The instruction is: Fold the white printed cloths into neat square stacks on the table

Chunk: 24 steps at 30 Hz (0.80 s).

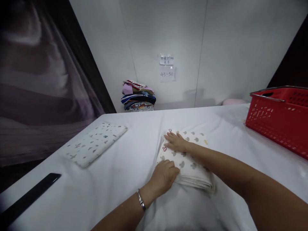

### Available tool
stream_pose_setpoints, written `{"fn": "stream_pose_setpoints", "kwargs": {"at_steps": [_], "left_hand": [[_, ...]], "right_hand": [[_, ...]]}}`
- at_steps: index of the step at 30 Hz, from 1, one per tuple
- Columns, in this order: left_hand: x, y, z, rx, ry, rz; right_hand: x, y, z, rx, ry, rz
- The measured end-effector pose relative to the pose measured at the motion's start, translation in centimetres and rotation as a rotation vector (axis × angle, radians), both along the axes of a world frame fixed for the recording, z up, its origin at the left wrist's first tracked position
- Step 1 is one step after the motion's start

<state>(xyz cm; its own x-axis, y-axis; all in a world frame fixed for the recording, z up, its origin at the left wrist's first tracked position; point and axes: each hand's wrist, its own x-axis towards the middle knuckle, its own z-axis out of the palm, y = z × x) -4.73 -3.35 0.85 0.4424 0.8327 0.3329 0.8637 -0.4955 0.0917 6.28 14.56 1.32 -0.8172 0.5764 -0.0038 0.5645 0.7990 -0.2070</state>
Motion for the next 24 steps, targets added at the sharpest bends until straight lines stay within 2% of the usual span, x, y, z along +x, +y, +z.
{"fn": "stream_pose_setpoints", "kwargs": {"at_steps": [4,10,15,20,24], "left_hand": [[0.0,-0.1,0.5,-0.036,-0.019,-0.009],[-0.1,0.1,0.5,-0.082,-0.051,-0.002],[-0.1,-0.1,0.8,-0.102,-0.078,-0.012],[-0.4,-0.4,0.8,-0.105,-0.137,-0.055],[-0.9,-0.3,0.7,-0.097,-0.109,-0.077]], "right_hand": [[1.1,1.2,0.0,0.086,-0.033,-0.068],[2.5,2.1,0.3,-0.029,-0.048,-0.085],[6.3,3.2,1.5,-0.057,-0.103,-0.371],[8.6,5.4,2.1,-0.142,-0.152,-0.426],[10.1,6.2,2.6,-0.158,-0.192,-0.522]]}}
